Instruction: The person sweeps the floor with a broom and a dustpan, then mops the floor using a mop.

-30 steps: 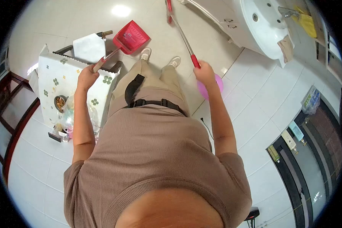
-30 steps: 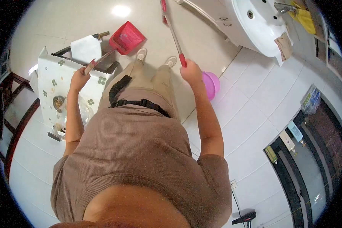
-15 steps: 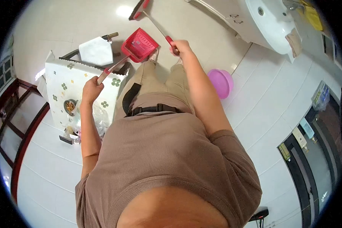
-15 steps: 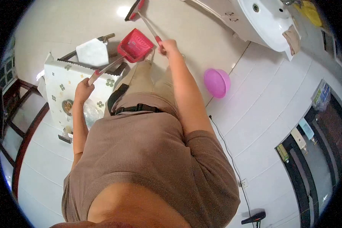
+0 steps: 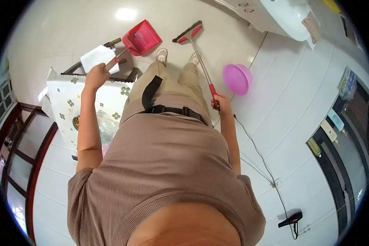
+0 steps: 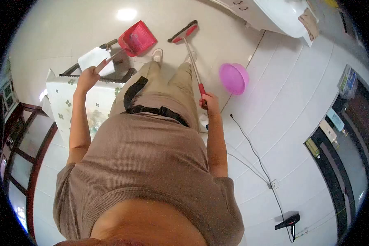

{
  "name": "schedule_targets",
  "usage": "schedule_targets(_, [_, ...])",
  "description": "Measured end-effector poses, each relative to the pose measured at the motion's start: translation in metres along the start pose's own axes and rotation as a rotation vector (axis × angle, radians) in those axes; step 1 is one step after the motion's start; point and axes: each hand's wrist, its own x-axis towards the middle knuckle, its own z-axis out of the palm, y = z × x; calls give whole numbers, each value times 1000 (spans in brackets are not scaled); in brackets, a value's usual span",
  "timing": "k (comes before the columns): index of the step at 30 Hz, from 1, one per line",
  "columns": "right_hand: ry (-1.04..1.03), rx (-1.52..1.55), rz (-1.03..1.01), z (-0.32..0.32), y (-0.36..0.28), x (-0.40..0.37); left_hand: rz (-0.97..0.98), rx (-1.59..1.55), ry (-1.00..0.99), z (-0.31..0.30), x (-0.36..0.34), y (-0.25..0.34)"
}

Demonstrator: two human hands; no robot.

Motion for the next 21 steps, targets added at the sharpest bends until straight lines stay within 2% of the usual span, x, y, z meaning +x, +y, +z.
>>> schedule_targets(2, [88,148,-43,-10,11,-20,18,43,-47,-7,17,0])
schedule_targets(6, [180,144,-12,-47,32,-50,95,172,-67,-15,46,5])
schedule_targets(8, [281,-131,-37,-56,35,-55,126,244,-91,-20,58,5])
schedule_targets(9, [284,-128,-36,-55,36,-53,130,245,-93,-22,62,5])
schedule_targets(11, [419,-521,-112,-54,35,-38,135,248,-111,-27,68,8])
schedule_targets(12, [415,-523,-111,-54,35,-27,137,261,-98,-29,68,11])
schedule_targets(15, [393,-929,-170,-51,30,15,142,309,-149,-37,71,20])
schedule_targets(16, [389,-932,-171,-44,24,21,137,308,-149,-34,73,19])
schedule_targets(18, [224,-536,-23,-18,17,31,172,282,-127,-27,78,15])
schedule_targets(21, [186,-646,-79,26,12,38,224,330,-73,-28,84,16])
